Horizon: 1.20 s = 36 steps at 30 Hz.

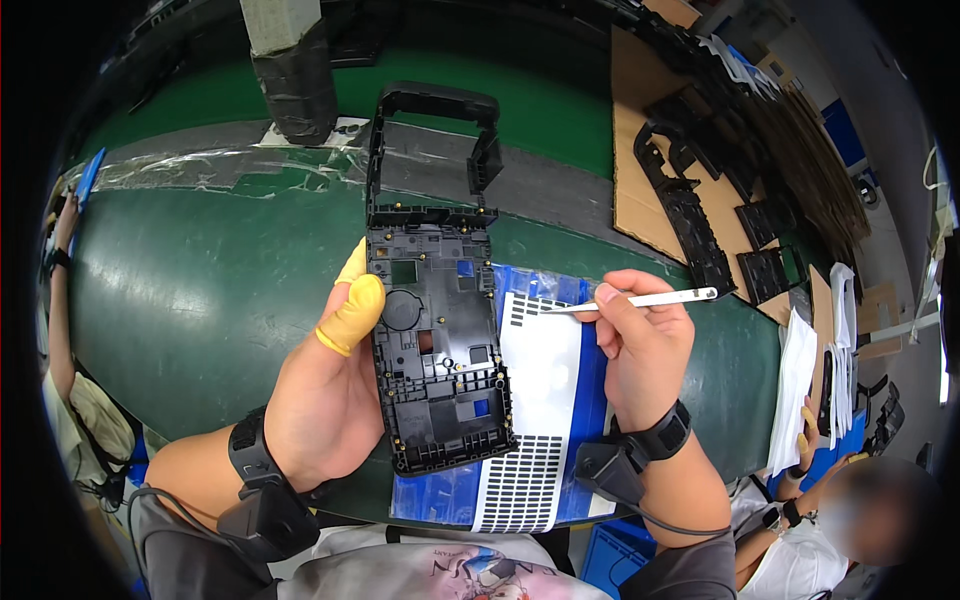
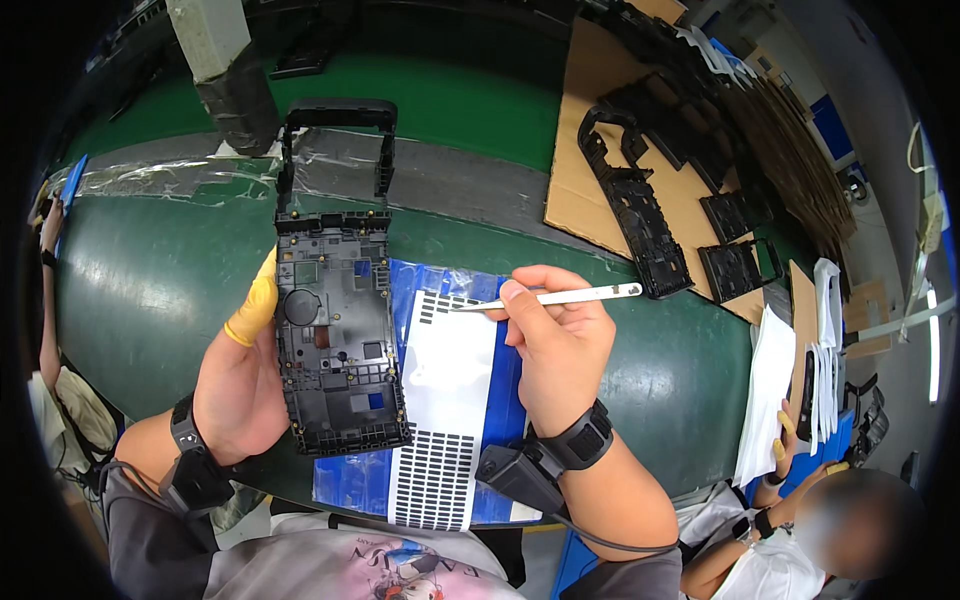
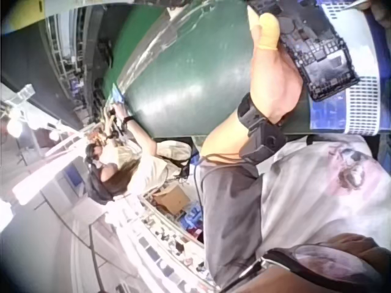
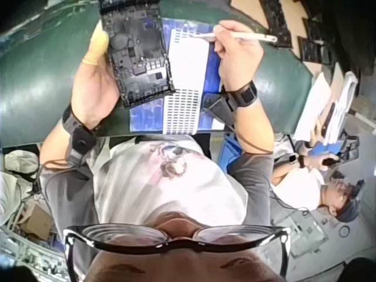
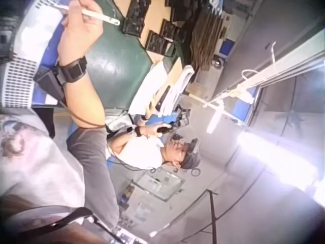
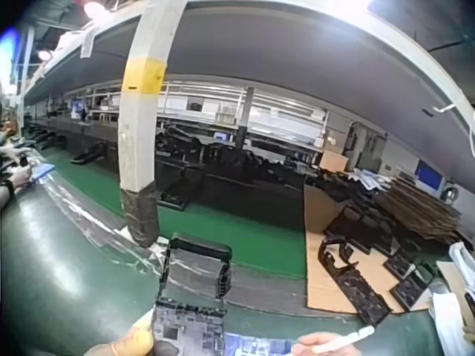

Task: Assembling internal components of an electronic device using tweezers on an assembly line.

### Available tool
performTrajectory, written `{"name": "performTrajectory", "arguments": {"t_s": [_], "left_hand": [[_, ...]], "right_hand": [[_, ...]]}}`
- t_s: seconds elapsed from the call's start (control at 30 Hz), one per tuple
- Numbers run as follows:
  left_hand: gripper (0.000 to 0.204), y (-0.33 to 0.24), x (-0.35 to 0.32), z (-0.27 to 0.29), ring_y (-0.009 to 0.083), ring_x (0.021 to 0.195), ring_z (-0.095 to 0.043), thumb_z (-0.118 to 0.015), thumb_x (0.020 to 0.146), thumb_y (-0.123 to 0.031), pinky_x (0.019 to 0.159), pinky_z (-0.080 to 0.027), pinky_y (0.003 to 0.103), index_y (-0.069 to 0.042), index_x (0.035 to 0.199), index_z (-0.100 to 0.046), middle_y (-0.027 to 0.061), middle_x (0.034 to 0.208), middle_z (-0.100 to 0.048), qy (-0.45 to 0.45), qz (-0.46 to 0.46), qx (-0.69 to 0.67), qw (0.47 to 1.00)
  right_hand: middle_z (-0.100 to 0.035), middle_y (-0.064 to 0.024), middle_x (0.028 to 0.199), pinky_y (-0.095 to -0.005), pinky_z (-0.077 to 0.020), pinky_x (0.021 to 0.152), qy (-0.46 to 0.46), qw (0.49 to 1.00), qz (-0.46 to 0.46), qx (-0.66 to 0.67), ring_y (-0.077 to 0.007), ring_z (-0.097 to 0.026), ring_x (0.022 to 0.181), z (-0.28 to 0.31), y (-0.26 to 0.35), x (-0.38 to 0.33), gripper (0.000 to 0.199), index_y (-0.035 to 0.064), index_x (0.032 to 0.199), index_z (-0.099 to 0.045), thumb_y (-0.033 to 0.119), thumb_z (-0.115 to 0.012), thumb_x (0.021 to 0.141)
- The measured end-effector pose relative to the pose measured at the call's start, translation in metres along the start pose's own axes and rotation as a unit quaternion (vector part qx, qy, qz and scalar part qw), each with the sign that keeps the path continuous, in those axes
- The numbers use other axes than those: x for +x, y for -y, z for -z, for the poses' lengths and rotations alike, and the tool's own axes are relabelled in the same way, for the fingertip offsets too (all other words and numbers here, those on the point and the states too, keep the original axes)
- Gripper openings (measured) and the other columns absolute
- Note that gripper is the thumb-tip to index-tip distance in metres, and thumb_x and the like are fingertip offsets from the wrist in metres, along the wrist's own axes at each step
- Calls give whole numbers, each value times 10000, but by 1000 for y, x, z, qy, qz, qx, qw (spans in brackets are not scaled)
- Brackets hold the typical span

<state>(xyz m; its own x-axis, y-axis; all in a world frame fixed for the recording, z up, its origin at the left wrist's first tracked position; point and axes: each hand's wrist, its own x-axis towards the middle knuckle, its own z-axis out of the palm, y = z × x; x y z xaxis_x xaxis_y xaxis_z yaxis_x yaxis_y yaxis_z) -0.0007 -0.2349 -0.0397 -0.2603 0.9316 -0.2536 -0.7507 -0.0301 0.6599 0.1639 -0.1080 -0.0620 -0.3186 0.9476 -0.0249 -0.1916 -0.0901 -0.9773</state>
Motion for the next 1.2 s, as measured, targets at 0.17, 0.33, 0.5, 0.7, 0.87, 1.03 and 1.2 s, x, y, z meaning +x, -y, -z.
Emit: {"name": "performTrajectory", "arguments": {"t_s": [0.17,0.33,0.5,0.7,0.87,1.03,1.2], "left_hand": [[490,-1,-2,-3,217,1095,-425,-348,869,-391,916,-359,386,-123,1271,-261,85,1230,-388,6,17,6,1000],[567,5,-1,-1,214,1100,-423,-422,835,-406,910,-364,381,-113,1279,-225,82,1224,-392,26,15,13,999],[583,7,-1,-1,209,1087,-432,-453,825,-394,905,-367,377,-114,1280,-217,81,1213,-401,45,26,-15,999],[502,10,-5,0,179,1096,-424,-391,882,-202,884,-398,336,-128,1315,-150,68,1237,-374,104,65,-86,989],[522,13,-6,-2,181,1108,-413,-401,879,-219,895,-389,337,-140,1322,-136,63,1246,-368,117,76,-93,986],[529,14,-8,-1,176,1112,-408,-404,879,-209,909,-374,336,-147,1326,-128,56,1253,-362,116,74,-102,985],[511,12,-9,-2,168,1108,-408,-387,886,-183,914,-365,330,-142,1326,-130,51,1249,-364,110,82,-107,985]], "right_hand": [[-563,-41,646,-155,-347,449,-14,999,6,-35,-48,-489,508,-4,-1,-3,148,-33,877,-531,-16,-574,737],[-563,-50,654,-158,-339,452,-7,1000,10,-21,-48,-467,498,-3,-1,-3,174,-35,900,-518,-7,-576,738],[-552,-64,648,-170,-320,435,-5,999,24,37,-59,-432,478,-13,22,-26,195,-21,935,-495,3,-554,750],[-600,-126,769,-196,-423,501,99,992,11,72,-98,-522,557,-23,25,-61,227,-36,958,-486,-24,-574,749],[-603,-140,792,-194,-420,501,115,991,-17,70,-98,-528,578,-19,15,-60,221,-26,965,-492,-11,-571,759],[-600,-146,785,-188,-408,493,115,991,-34,57,-95,-520,571,-20,15,-61,208,-15,968,-495,-6,-558,770],[-594,-139,769,-189,-401,485,121,989,-37,73,-94,-515,562,-22,15,-61,203,-20,965,-493,-3,-557,772]]}}
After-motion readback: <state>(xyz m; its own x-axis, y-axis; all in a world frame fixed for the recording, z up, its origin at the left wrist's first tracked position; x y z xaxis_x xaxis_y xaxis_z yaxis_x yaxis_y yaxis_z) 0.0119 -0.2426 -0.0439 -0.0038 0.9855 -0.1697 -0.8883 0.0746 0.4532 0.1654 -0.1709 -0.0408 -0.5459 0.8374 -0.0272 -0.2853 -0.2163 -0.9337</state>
